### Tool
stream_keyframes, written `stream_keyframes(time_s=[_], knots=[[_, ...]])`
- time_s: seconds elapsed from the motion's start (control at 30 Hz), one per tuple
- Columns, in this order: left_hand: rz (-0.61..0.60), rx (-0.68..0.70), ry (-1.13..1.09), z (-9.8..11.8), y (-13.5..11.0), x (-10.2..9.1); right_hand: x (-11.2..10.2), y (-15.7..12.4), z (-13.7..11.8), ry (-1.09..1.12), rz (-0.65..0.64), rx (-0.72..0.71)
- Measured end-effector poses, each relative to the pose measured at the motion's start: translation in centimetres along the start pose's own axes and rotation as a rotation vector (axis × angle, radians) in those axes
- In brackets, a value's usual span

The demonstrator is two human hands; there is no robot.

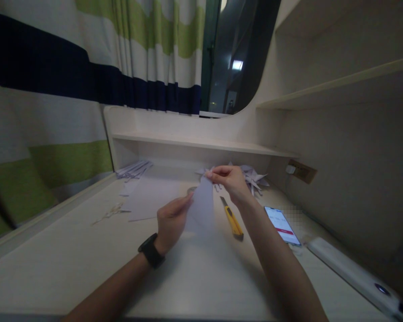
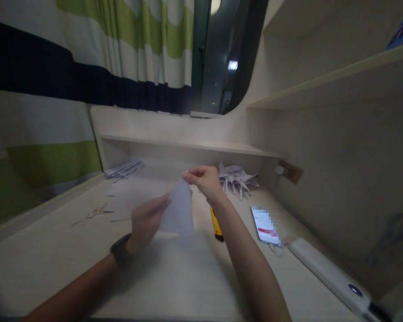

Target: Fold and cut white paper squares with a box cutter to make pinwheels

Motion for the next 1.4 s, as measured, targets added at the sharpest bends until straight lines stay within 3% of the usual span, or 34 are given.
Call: stream_keyframes(time_s=[0.93,1.4], knots=[[0.020,0.014,-0.050,-0.1,-0.2,-0.2,0.1,-0.4,-1.1,-0.022,-0.042,-0.008],[0.013,-0.014,-0.030,0.2,-0.5,0.1,-0.8,-0.6,-0.2,0.090,0.111,0.058]])
Point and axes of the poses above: each hand's wrist, its own y-axis towards the middle knuckle, its own x-axis out of the palm, z = x × y, the point moved 9 cm from there along y, towards the middle knuckle, and after that the axes turned 11 degrees about -z, right-handed, at the moved point
